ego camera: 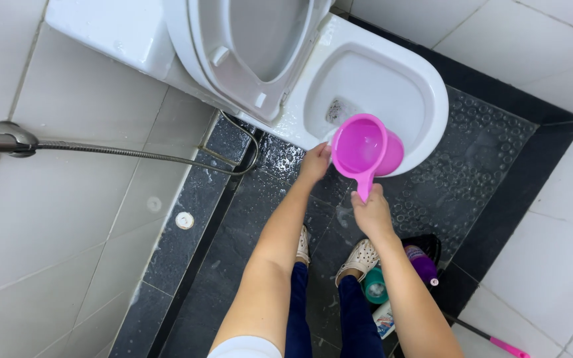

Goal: The person mixes detergent with water in a pink scoop at the sink, then pours the solution into the toilet bowl. They scrub the toilet seat, lid, and tank with a brush while rinsing it in the scoop.

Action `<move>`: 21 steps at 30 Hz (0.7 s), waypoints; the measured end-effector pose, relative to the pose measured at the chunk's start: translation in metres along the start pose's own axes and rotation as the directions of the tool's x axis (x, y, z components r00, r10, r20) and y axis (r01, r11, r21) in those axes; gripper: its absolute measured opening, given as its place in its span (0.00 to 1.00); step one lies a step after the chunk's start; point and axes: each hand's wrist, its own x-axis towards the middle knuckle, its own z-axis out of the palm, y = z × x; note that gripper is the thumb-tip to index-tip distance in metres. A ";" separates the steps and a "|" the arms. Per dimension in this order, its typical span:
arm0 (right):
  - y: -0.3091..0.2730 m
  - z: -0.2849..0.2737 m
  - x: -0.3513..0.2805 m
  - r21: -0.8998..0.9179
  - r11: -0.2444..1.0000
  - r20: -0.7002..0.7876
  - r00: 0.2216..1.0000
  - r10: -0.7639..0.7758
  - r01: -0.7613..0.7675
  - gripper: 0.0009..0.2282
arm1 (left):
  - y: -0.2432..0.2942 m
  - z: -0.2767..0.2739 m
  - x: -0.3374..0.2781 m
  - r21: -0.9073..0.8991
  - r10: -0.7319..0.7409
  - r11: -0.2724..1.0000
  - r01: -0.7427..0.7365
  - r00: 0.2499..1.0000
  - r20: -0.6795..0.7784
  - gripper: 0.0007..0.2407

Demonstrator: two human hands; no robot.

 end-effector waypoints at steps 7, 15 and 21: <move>0.053 -0.040 -0.022 -0.043 0.999 -0.111 0.994 -0.016 0.011 0.16 | 0.066 0.039 -0.053 0.046 -0.069 0.996 0.072 0.995 -0.079 0.21; 0.102 -0.095 -0.026 0.450 0.847 -0.024 0.944 0.329 -0.284 0.13 | 0.061 0.137 -0.059 0.030 0.040 0.998 -0.048 0.974 0.225 0.20; 0.150 -0.128 -0.020 0.594 0.749 -0.010 0.928 0.371 -0.293 0.14 | 0.116 0.168 -0.077 0.002 0.033 0.999 -0.034 0.985 0.172 0.18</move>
